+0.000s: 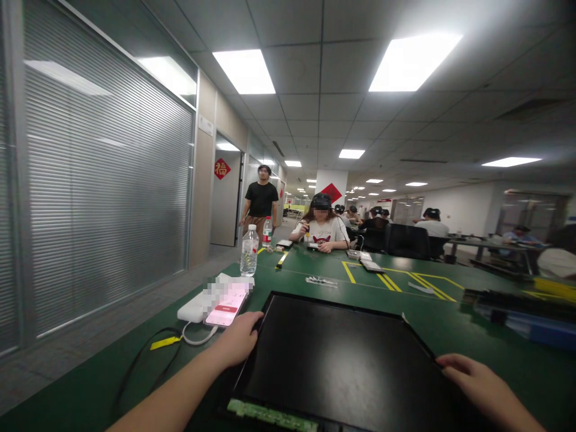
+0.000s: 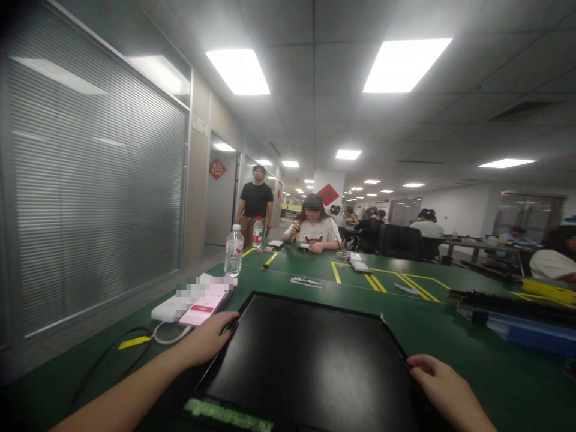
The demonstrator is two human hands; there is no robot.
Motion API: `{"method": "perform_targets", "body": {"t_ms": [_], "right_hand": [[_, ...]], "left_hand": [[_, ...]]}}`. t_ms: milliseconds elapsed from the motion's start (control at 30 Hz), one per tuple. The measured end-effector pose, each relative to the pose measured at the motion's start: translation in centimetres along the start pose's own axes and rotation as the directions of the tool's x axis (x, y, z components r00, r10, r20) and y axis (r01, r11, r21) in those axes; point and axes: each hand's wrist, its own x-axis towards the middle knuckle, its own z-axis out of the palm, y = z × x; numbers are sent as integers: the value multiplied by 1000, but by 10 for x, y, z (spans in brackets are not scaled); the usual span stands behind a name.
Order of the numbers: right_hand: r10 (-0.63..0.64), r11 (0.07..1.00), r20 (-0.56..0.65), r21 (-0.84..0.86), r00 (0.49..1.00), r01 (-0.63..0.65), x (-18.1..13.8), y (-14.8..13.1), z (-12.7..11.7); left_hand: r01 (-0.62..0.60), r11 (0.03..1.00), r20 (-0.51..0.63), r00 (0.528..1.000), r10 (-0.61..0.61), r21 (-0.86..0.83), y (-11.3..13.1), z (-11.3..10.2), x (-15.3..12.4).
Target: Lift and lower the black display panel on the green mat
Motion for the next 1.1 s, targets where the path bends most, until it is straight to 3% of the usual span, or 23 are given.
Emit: {"method": "perform_targets", "body": {"t_ms": [333,633,700,833,1000,1100], "right_hand": [[-50,998,5,-35,999,51,2,2,0],[-60,997,-31,-48,998,58,-12,-15,2],[-49,998,-41,-41,998,47,-12,-18,1],[-10,999,-37,-40,999,8,-11,-23,-3],[4,1000,-11,-1,1000,-4,-6,-18,-4],[-15,1000,-16,14,1000,15,-2,-10,-1]], "left_hand": [[-68,996,1,998,68,-55,-3,3,2],[9,972,-32,999,-17,-235,0,7,3],[23,921,-20,999,-33,-389,2,8,4],[62,699,26,998,-61,-712,8,6,7],[29,477,-29,993,-112,-878,5,-1,15],[49,394,-16,987,-160,-918,-5,1,21]]}}
